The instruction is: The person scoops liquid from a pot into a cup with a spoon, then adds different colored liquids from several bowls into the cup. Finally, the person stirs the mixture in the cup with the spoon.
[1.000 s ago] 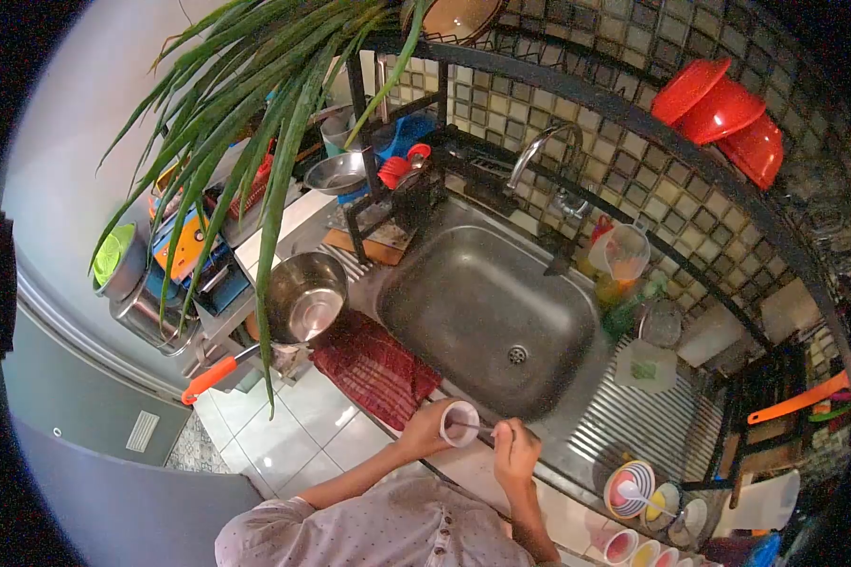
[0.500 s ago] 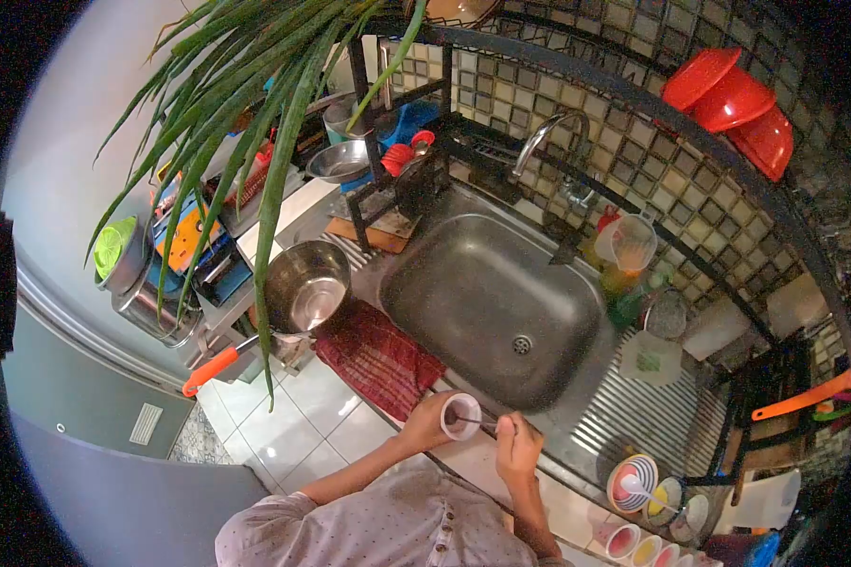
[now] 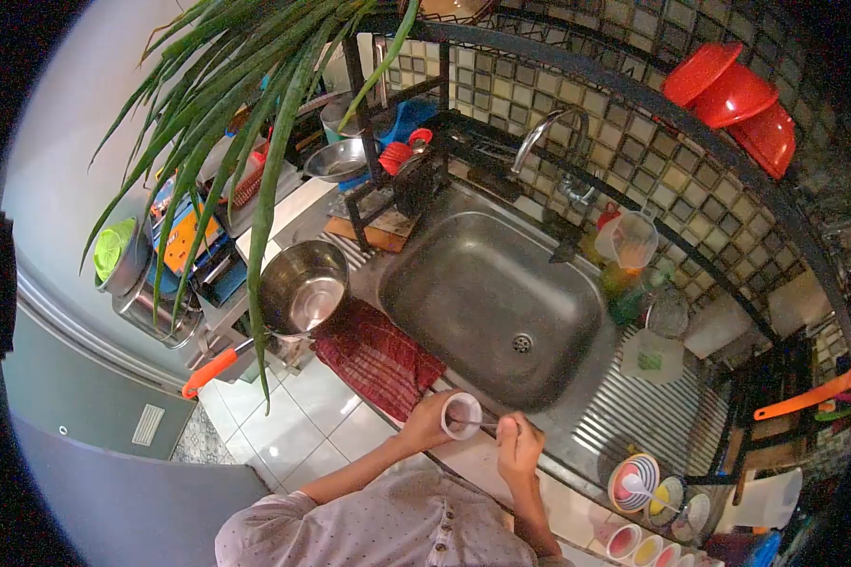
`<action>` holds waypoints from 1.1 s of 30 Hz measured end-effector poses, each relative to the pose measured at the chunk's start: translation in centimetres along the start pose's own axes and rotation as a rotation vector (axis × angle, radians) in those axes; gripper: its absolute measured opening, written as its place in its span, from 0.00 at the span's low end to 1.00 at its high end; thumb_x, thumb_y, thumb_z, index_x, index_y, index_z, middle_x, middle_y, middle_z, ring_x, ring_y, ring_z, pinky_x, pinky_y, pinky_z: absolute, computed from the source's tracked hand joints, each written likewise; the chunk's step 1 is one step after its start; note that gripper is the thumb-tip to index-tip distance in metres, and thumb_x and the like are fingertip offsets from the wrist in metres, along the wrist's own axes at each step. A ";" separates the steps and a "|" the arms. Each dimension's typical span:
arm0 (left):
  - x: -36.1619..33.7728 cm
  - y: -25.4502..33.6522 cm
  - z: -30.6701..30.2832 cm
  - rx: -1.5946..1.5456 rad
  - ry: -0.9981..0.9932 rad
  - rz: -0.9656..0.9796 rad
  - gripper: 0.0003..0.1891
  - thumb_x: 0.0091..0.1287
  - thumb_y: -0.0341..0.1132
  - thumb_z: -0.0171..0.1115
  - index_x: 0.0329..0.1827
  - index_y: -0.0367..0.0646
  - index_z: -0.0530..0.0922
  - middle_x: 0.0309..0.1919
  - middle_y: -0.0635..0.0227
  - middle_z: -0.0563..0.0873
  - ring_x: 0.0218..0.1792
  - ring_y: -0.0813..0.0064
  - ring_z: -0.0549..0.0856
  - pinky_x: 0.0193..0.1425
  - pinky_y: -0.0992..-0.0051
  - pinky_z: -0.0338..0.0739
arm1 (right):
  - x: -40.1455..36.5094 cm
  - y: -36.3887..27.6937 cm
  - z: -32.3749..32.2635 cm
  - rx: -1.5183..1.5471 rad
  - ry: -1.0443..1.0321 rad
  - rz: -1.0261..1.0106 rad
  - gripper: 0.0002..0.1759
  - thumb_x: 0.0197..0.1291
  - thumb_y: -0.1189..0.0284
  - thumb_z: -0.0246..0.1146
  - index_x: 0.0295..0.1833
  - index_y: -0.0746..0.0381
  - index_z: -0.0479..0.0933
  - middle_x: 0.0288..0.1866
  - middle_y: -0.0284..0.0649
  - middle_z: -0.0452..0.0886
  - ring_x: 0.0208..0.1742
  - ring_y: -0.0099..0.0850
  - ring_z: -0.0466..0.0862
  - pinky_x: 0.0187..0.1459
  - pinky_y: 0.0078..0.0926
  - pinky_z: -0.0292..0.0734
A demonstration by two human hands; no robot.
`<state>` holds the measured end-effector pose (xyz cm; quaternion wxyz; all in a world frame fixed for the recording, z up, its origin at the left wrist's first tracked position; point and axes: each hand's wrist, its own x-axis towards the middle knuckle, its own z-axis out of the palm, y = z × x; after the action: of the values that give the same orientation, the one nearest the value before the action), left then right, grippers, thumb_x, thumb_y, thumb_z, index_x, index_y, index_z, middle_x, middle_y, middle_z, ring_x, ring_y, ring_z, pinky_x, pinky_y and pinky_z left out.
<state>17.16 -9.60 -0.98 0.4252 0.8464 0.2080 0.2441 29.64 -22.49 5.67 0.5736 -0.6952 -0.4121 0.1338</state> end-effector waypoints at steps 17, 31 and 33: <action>0.5 -0.2 0.3 0.002 -0.053 0.002 0.33 0.44 0.37 0.72 0.55 0.41 0.68 0.46 0.56 0.80 0.47 0.57 0.79 0.50 0.64 0.73 | 0.6 -0.2 -0.3 -0.033 0.043 -0.050 0.21 0.68 0.64 0.46 0.23 0.64 0.67 0.14 0.33 0.68 0.15 0.20 0.69 0.19 0.18 0.62; 0.7 0.6 0.7 0.089 -0.027 0.065 0.29 0.46 0.38 0.70 0.53 0.42 0.71 0.43 0.57 0.80 0.45 0.57 0.80 0.49 0.63 0.74 | 0.2 0.0 -0.9 -0.066 0.061 -0.074 0.21 0.67 0.64 0.47 0.23 0.65 0.67 0.13 0.34 0.67 0.14 0.20 0.69 0.18 0.20 0.63; 1.0 1.1 0.4 0.083 -0.004 0.076 0.28 0.47 0.40 0.69 0.52 0.41 0.72 0.42 0.57 0.81 0.44 0.57 0.80 0.48 0.63 0.74 | 0.1 0.2 -1.2 0.010 0.025 0.009 0.21 0.67 0.64 0.46 0.23 0.65 0.67 0.13 0.35 0.67 0.14 0.21 0.69 0.19 0.20 0.63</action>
<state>18.38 -9.89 -0.06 0.3806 0.8711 0.1846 0.2495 30.52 -23.24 5.87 0.5816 -0.6959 -0.4009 0.1297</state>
